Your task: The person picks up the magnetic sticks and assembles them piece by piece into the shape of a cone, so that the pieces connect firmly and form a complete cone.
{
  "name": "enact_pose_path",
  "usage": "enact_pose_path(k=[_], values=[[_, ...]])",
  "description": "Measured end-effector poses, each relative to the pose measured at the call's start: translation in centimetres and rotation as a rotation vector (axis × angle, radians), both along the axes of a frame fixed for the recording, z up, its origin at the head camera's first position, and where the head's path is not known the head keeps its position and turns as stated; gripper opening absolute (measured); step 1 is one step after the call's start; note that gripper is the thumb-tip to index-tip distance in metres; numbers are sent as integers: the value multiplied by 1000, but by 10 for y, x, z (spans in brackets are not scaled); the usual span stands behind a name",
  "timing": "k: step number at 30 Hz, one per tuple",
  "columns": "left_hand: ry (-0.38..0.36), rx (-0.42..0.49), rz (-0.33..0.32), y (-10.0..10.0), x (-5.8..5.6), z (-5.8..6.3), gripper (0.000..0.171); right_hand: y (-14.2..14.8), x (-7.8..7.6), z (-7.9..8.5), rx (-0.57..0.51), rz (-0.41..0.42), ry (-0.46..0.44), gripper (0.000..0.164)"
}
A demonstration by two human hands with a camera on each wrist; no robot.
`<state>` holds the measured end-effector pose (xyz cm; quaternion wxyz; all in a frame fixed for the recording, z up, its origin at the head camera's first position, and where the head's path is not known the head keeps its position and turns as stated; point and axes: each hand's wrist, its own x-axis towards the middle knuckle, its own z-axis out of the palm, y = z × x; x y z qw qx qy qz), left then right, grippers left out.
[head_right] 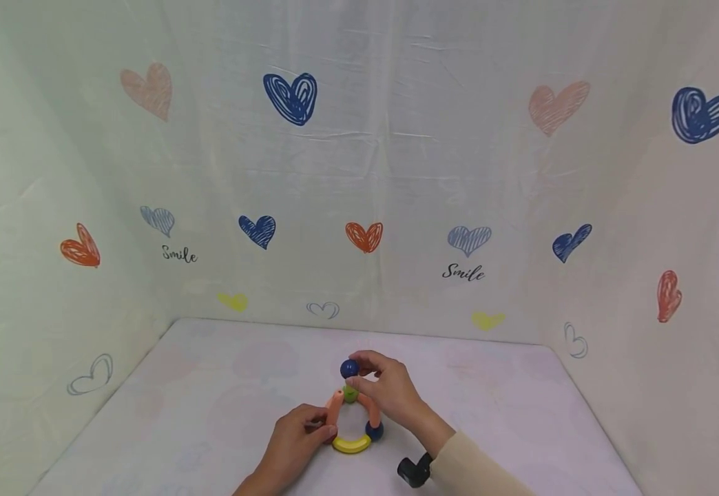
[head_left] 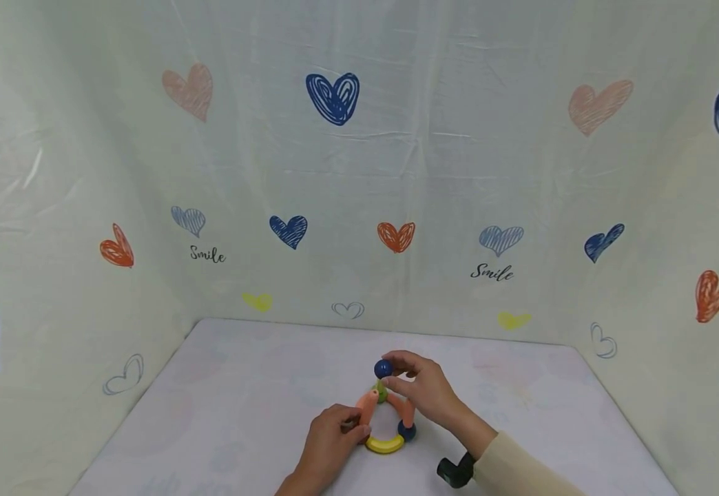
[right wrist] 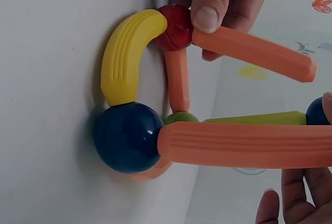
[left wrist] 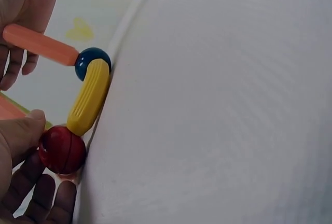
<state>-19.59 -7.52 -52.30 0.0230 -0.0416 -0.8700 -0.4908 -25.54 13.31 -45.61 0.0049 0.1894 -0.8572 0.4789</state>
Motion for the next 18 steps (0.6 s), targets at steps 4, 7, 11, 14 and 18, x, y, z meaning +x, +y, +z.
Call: enact_pose_path(k=[4, 7, 11, 14, 18], values=[[-7, 18, 12, 2, 0, 2, 27, 2, 5, 1, -3, 24, -16, 38], [-8, 36, 10, 2, 1, 2, 26, 1, 7, 1, -8, 34, -14, 38], [-5, 48, 10, 3, 1, 2, 26, 0, 9, 0, -6, 52, -19, 36], [1, 40, 10, 3, 1, 2, 25, 0, 10, 0, -3, 62, -24, 35], [10, 25, 8, 3, 1, 1, 25, -1, 11, 0, 6, 56, -10, 36]])
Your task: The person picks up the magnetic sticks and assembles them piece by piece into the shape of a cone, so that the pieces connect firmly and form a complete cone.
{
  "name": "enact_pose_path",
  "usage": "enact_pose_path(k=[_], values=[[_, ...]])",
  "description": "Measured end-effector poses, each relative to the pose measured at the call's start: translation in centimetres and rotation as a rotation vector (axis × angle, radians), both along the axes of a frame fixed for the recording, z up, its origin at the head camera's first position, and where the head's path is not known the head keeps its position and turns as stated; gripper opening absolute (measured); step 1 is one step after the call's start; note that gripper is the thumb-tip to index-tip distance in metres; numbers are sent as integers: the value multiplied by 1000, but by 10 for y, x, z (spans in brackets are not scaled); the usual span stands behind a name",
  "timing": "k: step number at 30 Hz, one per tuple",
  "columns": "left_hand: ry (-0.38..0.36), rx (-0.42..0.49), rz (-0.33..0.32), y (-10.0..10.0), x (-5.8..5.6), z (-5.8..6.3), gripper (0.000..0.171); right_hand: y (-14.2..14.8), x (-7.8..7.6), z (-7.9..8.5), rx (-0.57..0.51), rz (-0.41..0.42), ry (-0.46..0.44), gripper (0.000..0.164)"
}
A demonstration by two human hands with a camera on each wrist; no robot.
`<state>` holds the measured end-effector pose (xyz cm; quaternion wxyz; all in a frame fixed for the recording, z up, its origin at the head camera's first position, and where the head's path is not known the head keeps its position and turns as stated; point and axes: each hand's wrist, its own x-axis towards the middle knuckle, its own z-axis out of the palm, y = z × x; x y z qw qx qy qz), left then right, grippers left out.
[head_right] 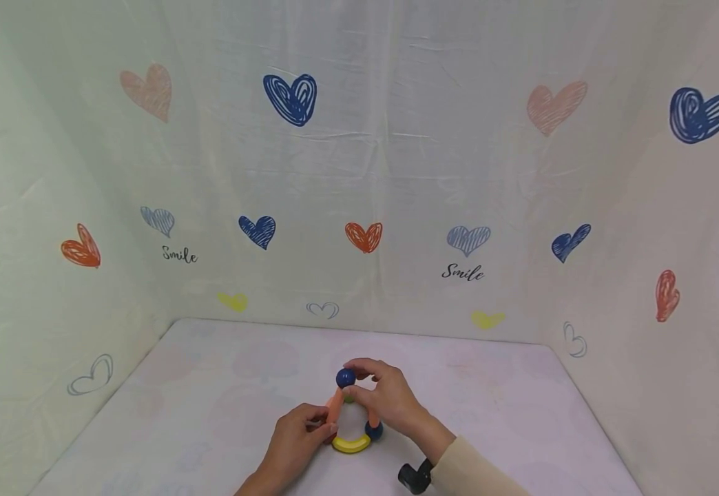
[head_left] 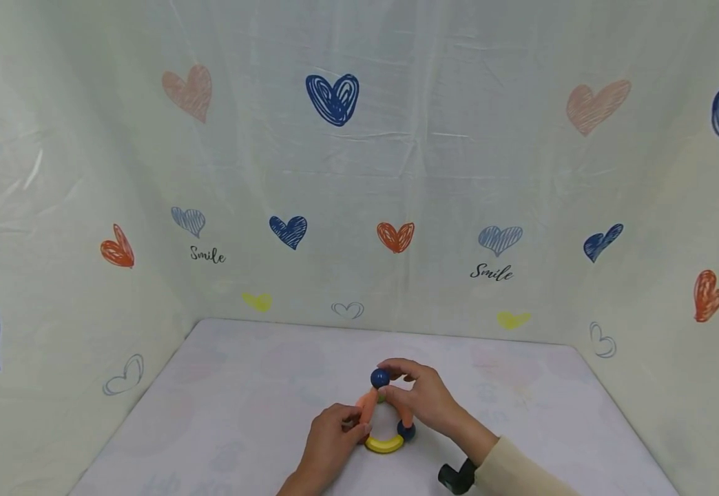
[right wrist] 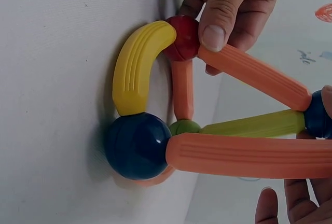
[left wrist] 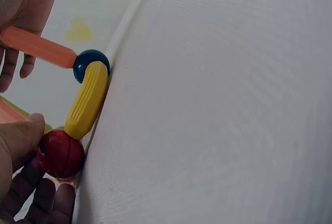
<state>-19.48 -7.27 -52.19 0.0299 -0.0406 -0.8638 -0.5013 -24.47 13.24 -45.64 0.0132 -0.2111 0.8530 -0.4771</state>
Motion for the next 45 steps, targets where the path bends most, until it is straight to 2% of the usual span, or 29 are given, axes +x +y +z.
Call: enact_pose_path(k=[10, 16, 22, 28, 31, 34, 37, 40, 45], values=[[3, 15, -4, 1, -1, 1, 26, 0, -1, -1, -8, -5, 10, 36], [-20, 17, 2, 2, -2, -1, 25, 0, -1, -2, -15, -2, 9, 38], [-36, 59, -10, 2, -2, -3, 26, 2, 1, -3, -5, -5, 16, 39], [-33, 34, -6, 1, -3, -3, 35, 1, 2, -4, -13, -10, 14, 43], [-37, -16, 22, 2, -4, 3, 43, 3, 4, -5, -16, -27, 19, 46], [5, -41, 26, 3, -7, 14, 50, 7, 7, -8, -22, -60, 16, 50], [84, -43, -8, 2, -10, 27, 54, 14, 12, -11, -30, -97, -4, 51], [120, -29, -45, 3, -15, 40, 54, 23, 17, -16, -52, -124, -21, 50], [93, -32, -73, 5, -24, 54, 53, 35, 24, -27, -85, -149, -85, 49]])
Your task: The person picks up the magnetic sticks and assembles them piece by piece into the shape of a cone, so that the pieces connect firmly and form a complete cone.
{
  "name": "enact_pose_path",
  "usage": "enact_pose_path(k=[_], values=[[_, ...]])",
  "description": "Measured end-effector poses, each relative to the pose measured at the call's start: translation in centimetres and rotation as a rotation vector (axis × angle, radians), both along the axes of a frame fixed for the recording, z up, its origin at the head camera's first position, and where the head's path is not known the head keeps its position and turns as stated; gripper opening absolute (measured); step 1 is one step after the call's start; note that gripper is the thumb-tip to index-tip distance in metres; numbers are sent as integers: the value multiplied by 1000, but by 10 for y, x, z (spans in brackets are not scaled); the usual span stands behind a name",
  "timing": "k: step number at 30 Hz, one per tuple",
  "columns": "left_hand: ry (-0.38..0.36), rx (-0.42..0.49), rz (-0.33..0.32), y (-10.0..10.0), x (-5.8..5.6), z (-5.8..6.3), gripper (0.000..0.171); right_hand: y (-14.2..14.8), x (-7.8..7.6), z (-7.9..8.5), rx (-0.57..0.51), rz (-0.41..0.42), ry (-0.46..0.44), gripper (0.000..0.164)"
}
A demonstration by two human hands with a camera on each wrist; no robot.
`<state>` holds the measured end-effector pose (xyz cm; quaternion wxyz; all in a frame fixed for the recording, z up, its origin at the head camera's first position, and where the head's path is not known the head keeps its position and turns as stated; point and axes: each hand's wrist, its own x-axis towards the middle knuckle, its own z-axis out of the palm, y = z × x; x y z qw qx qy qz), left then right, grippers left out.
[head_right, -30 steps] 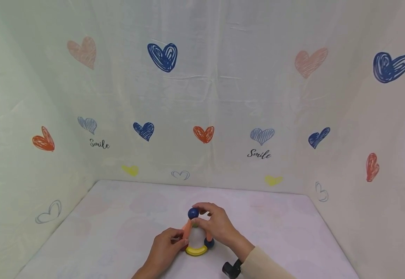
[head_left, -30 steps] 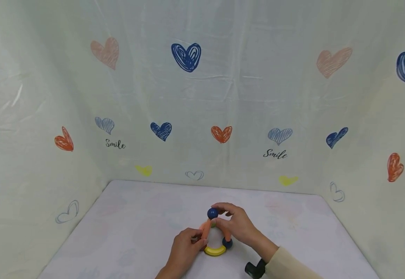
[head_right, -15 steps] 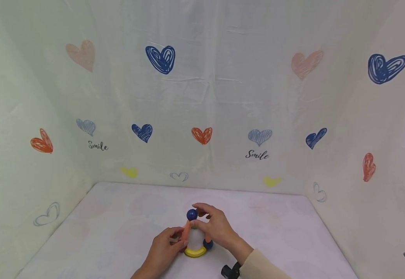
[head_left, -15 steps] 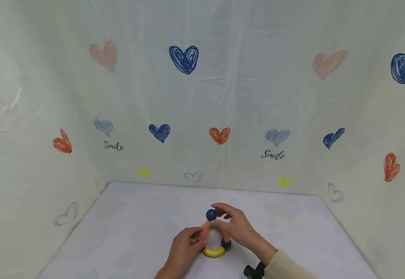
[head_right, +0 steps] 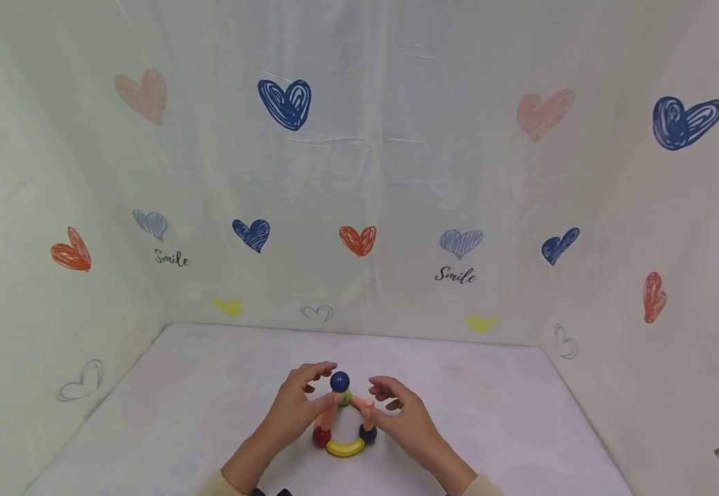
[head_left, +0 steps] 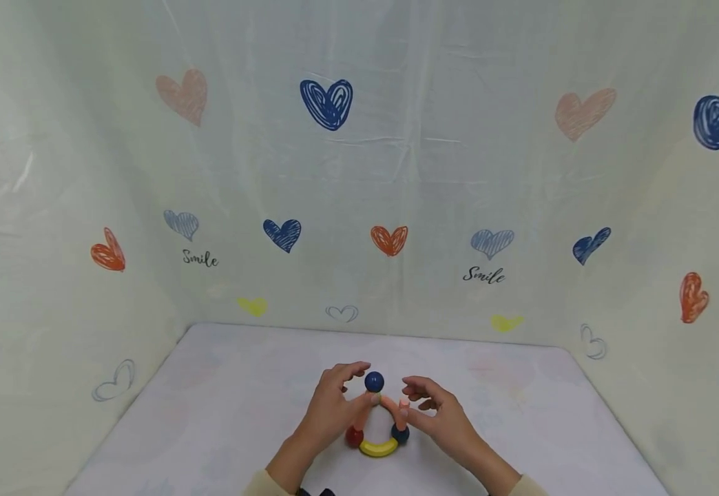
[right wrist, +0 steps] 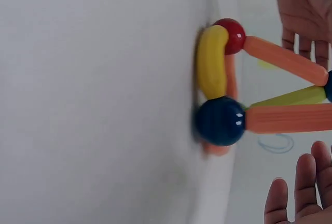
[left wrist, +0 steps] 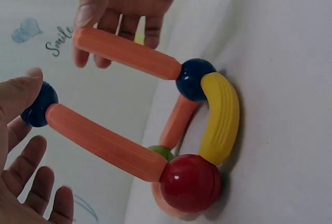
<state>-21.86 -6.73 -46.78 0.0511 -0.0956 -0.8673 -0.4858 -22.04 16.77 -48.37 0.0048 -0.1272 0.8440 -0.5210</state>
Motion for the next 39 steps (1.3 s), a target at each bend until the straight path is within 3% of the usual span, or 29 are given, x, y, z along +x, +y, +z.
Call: enact_pose_path(k=[5, 12, 28, 39], values=[[-11, -8, -18, 2, -4, 3, 49, 6, 6, -14, -17, 23, -42, 47], [-6, -3, -14, 4, -8, 4, 40, 2, 6, -26, 0, 18, -16, 28], [45, -15, -54, 3, -8, 6, 39, -14, 1, -31, 60, 20, 17, 22], [8, -1, -67, 8, -5, 7, 41, -17, 0, -32, 35, 4, 20, 19]])
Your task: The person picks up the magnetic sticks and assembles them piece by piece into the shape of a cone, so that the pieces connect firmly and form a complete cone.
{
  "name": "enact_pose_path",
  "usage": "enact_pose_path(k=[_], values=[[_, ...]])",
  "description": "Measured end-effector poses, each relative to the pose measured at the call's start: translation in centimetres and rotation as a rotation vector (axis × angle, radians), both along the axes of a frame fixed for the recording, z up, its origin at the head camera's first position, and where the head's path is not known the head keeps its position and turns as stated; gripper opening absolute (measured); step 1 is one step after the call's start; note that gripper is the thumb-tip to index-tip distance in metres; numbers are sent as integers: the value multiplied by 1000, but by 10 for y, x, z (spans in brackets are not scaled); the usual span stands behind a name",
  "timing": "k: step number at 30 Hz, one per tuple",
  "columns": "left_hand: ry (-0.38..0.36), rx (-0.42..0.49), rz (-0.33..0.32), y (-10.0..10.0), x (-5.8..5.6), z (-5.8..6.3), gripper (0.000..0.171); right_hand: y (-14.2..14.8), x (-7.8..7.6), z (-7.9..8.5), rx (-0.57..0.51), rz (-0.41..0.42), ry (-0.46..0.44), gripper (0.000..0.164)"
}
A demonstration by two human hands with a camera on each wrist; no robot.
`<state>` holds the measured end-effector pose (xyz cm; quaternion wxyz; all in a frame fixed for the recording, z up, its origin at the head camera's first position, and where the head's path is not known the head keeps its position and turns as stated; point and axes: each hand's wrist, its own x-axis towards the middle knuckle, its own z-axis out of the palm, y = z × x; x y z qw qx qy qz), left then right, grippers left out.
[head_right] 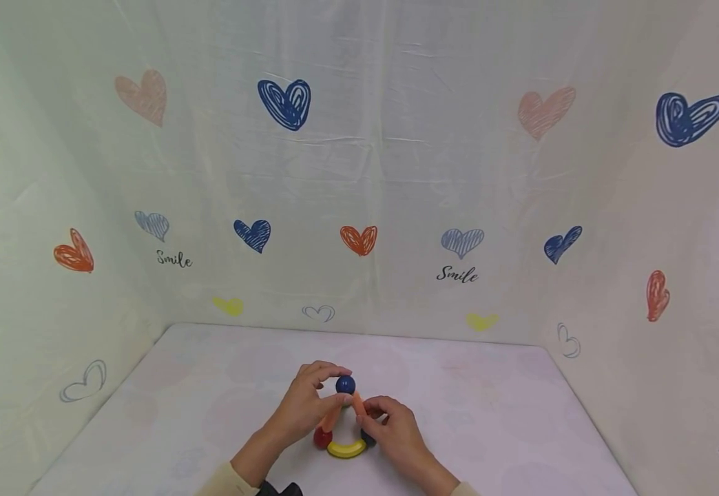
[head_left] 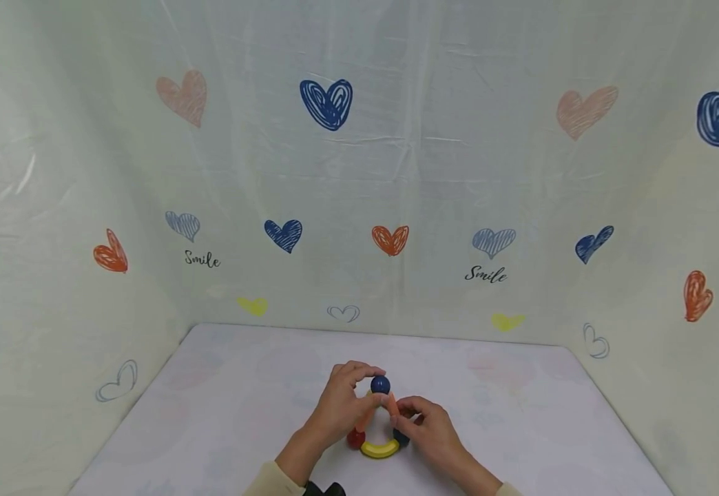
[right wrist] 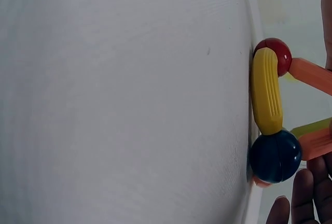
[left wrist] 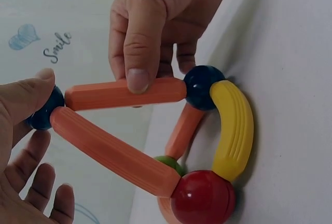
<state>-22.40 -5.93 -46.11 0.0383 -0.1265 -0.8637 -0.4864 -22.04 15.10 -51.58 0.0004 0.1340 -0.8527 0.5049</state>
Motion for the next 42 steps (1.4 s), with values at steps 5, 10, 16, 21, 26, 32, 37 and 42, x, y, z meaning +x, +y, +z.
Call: enact_pose_path(k=[5, 10, 16, 21, 26, 32, 37, 42], values=[[2, -1, -4, 0, 1, 1, 41, 0, -1, -1, -7, -8, 2, 19], [10, -16, -11, -2, 1, 0, 41, -1, -1, -2, 0, -9, 7, 20], [7, -18, -14, -2, 1, -2, 48, -1, -1, -1, 3, -6, 12, 18], [-9, -4, -13, -4, 1, -7, 54, 0, 0, 1, 23, -1, 9, 18], [-19, -26, 5, -11, 2, -18, 52, 1, 1, 2, 54, -1, 0, 23], [-82, -137, 40, -26, 12, -38, 46, 7, 3, -4, 102, 19, -18, 28], [-141, -201, -10, -39, 17, -57, 38, 13, 3, -5, 177, 54, -26, 34], [-133, -195, -17, -43, 18, -65, 34, 14, 2, -7, 194, 59, -37, 35]])
